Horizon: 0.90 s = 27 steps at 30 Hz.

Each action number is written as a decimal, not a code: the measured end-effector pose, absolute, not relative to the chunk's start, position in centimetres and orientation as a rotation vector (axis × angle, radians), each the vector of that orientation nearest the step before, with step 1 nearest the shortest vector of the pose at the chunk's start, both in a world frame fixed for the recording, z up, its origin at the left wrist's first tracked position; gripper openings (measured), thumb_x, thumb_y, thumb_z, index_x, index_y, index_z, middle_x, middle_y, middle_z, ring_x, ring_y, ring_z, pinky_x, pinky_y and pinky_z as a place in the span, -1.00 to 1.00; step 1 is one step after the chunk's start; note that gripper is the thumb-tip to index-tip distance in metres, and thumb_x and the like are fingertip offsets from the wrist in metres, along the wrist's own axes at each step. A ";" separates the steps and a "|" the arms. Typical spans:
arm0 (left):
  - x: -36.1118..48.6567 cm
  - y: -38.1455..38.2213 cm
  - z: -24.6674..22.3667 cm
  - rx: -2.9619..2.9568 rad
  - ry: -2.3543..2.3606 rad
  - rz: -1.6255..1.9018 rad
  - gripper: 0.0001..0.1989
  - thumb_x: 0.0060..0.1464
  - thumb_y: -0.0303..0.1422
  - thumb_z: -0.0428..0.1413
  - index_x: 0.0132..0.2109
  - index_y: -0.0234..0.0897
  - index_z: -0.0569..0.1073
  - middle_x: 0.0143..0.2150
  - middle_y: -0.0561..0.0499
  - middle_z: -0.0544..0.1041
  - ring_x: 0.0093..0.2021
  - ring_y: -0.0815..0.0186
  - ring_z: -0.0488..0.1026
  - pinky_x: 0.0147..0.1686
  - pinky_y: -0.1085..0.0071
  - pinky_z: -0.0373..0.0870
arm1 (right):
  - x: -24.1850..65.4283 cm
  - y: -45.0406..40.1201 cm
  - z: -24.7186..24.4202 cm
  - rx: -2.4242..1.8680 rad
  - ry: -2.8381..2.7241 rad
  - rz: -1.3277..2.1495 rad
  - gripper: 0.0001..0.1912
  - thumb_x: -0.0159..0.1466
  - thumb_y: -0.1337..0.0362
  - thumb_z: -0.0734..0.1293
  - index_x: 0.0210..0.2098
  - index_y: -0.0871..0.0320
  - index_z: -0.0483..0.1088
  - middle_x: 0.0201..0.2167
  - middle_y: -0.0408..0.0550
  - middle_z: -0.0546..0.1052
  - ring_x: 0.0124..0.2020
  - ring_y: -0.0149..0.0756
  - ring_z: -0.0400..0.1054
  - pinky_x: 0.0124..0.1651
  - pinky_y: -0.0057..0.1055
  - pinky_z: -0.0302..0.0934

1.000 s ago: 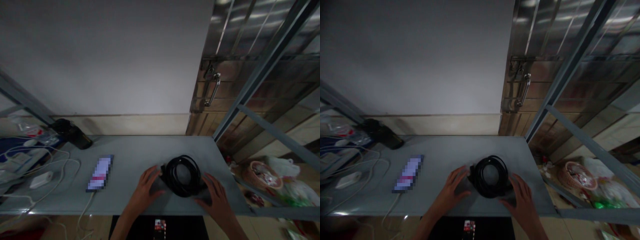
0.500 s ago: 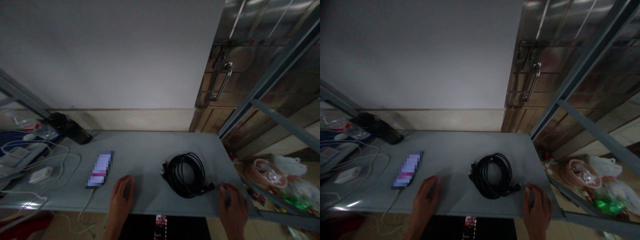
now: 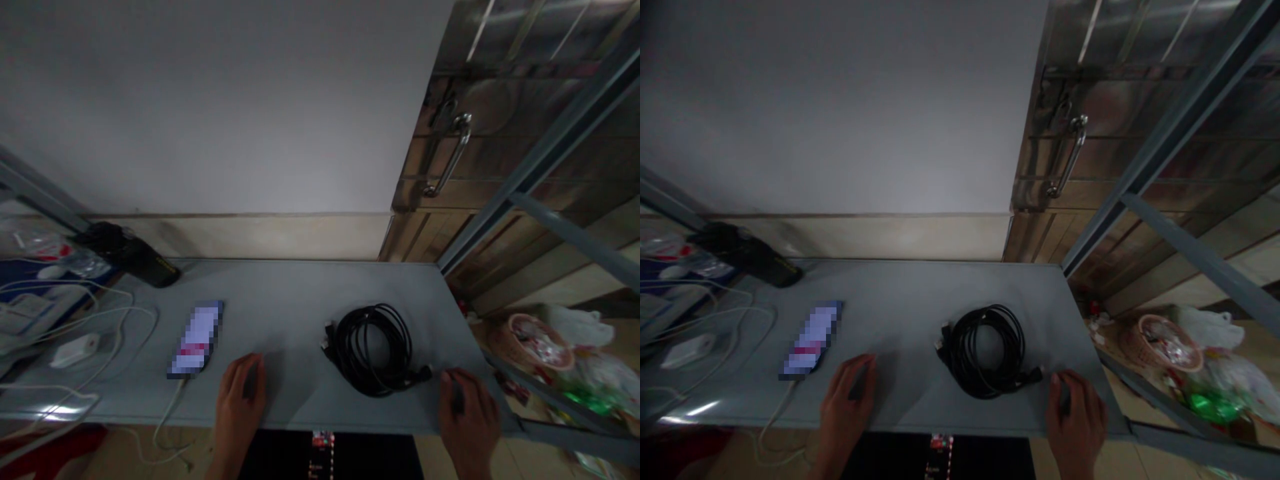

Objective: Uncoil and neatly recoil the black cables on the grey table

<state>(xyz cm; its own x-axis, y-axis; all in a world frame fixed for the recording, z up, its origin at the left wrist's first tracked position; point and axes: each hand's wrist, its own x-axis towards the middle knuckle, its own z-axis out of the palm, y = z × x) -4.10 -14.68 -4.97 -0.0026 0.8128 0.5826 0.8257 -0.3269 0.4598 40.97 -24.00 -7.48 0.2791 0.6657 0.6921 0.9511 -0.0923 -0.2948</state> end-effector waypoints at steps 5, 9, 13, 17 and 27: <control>-4.0 -14.6 -4.8 -2.202 -1.805 -1.248 -0.84 0.49 -0.34 0.19 0.14 -0.12 0.55 0.04 -0.08 0.66 0.03 0.09 0.68 0.13 0.08 0.62 | 40.9 -23.9 -7.2 -1.820 -1.475 -0.546 -0.72 0.62 0.08 0.32 -0.05 0.15 0.51 -0.12 0.13 0.69 -0.17 -0.03 0.58 -0.02 -0.16 0.30; -4.0 -14.5 -4.8 -2.206 -1.797 -1.231 -0.84 0.49 -0.34 0.19 0.14 -0.12 0.55 0.04 -0.09 0.65 0.02 0.09 0.67 0.10 0.08 0.63 | 41.0 -24.0 -7.2 -1.824 -1.481 -0.531 -0.74 0.62 0.09 0.32 -0.05 0.14 0.51 -0.12 0.12 0.69 -0.17 -0.03 0.58 -0.01 -0.15 0.31; -3.9 -14.5 -4.7 -2.209 -1.823 -1.219 -0.87 0.50 -0.33 0.18 0.12 -0.12 0.55 0.02 -0.09 0.65 0.02 0.09 0.67 0.13 0.06 0.62 | 41.0 -23.9 -7.3 -1.816 -1.478 -0.546 -0.74 0.62 0.09 0.32 -0.05 0.14 0.51 -0.12 0.13 0.69 -0.18 -0.03 0.58 -0.03 -0.15 0.31; -3.8 -14.5 -4.6 -2.194 -1.843 -1.221 -0.87 0.50 -0.31 0.18 0.11 -0.11 0.55 0.02 -0.09 0.66 0.02 0.08 0.67 0.12 0.04 0.63 | 40.9 -23.8 -7.2 -1.812 -1.481 -0.555 -0.75 0.62 0.10 0.32 -0.06 0.14 0.50 -0.13 0.13 0.69 -0.16 -0.02 0.58 -0.02 -0.15 0.31; -3.9 -14.6 -4.7 -2.191 -1.856 -1.216 -0.87 0.50 -0.30 0.18 0.11 -0.10 0.56 0.04 -0.09 0.66 0.04 0.07 0.68 0.12 0.07 0.63 | 40.8 -23.9 -7.1 -1.809 -1.480 -0.531 -0.76 0.61 0.10 0.33 -0.07 0.14 0.50 -0.15 0.10 0.69 -0.18 -0.05 0.58 -0.03 -0.17 0.30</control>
